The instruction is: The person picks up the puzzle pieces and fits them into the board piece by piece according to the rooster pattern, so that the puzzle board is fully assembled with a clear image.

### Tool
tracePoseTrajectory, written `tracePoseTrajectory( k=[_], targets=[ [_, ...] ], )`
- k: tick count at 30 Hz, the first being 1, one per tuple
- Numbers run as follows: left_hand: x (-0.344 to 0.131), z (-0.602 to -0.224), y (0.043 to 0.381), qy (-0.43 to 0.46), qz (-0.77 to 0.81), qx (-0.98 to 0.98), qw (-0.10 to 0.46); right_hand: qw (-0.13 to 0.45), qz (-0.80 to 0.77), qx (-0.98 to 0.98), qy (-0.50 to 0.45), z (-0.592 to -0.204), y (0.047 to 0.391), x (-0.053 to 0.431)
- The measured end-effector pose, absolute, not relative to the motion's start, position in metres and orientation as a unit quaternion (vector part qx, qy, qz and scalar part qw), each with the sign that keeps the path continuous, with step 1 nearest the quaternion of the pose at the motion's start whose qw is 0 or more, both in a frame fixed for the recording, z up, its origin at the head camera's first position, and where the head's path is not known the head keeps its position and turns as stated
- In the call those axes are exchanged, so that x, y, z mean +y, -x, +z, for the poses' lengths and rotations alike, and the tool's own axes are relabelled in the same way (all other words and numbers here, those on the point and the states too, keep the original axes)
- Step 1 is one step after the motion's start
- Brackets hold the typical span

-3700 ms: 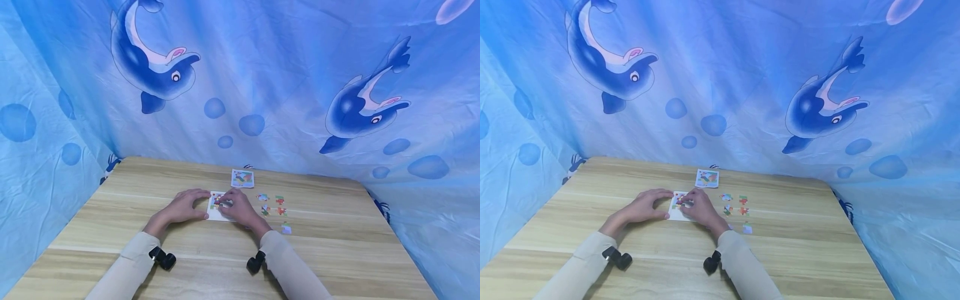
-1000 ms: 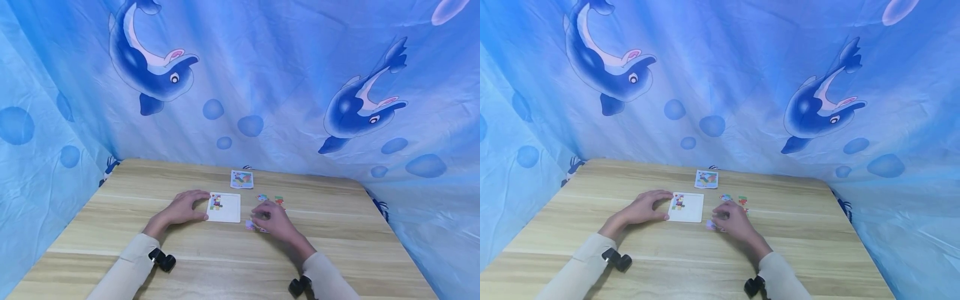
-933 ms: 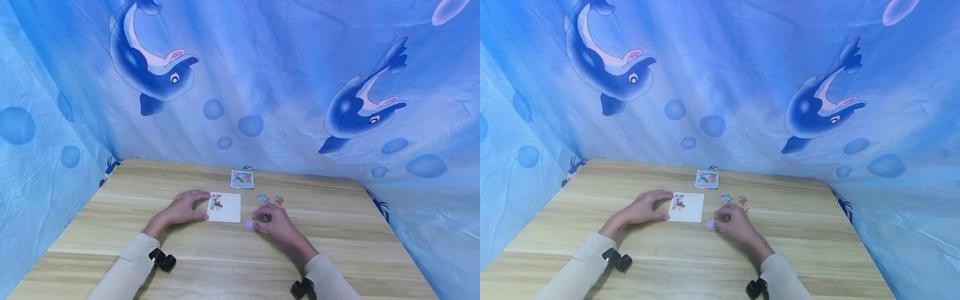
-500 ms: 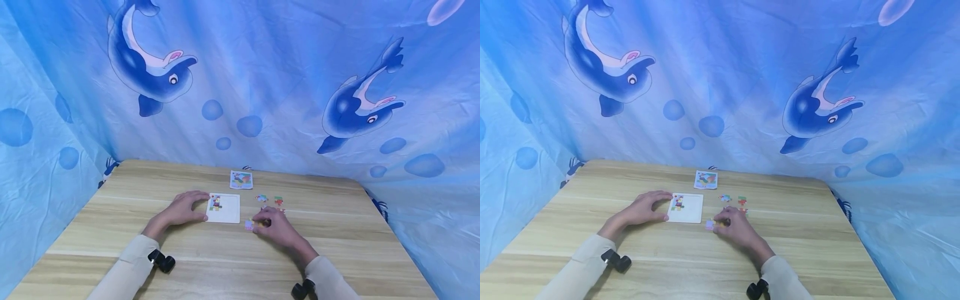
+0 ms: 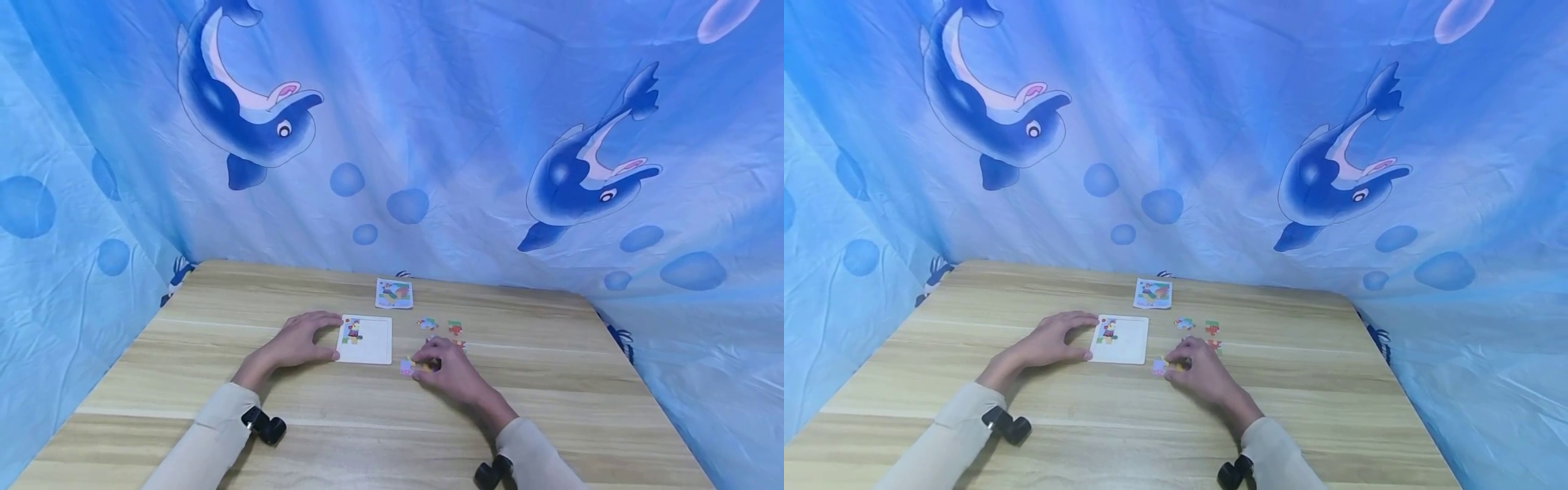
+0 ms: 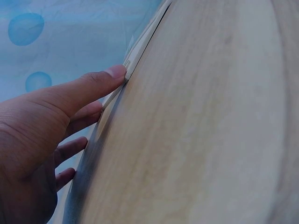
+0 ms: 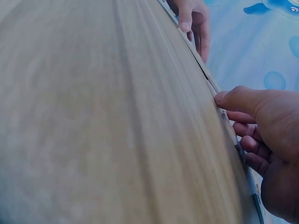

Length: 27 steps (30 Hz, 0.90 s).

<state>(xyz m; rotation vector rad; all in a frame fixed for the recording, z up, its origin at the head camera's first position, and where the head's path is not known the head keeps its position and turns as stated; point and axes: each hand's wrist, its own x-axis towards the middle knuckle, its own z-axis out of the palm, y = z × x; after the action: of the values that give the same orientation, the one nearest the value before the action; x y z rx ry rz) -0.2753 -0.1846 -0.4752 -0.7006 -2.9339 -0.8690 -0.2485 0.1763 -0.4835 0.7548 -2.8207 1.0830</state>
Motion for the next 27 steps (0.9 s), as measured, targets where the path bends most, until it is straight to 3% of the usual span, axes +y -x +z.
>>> tracePoseTrajectory(
  k=[15,27],
  targets=[
    [-0.183,-0.477,0.275,0.216,-0.285,-0.934,-0.008,0.01,0.359,-0.902,-0.239,-0.472,0.252,0.171],
    [-0.186,-0.476,0.277,0.22,-0.278,-0.935,-0.002,0.029,0.387,-0.884,-0.26,-0.474,0.276,0.129]
  ],
)
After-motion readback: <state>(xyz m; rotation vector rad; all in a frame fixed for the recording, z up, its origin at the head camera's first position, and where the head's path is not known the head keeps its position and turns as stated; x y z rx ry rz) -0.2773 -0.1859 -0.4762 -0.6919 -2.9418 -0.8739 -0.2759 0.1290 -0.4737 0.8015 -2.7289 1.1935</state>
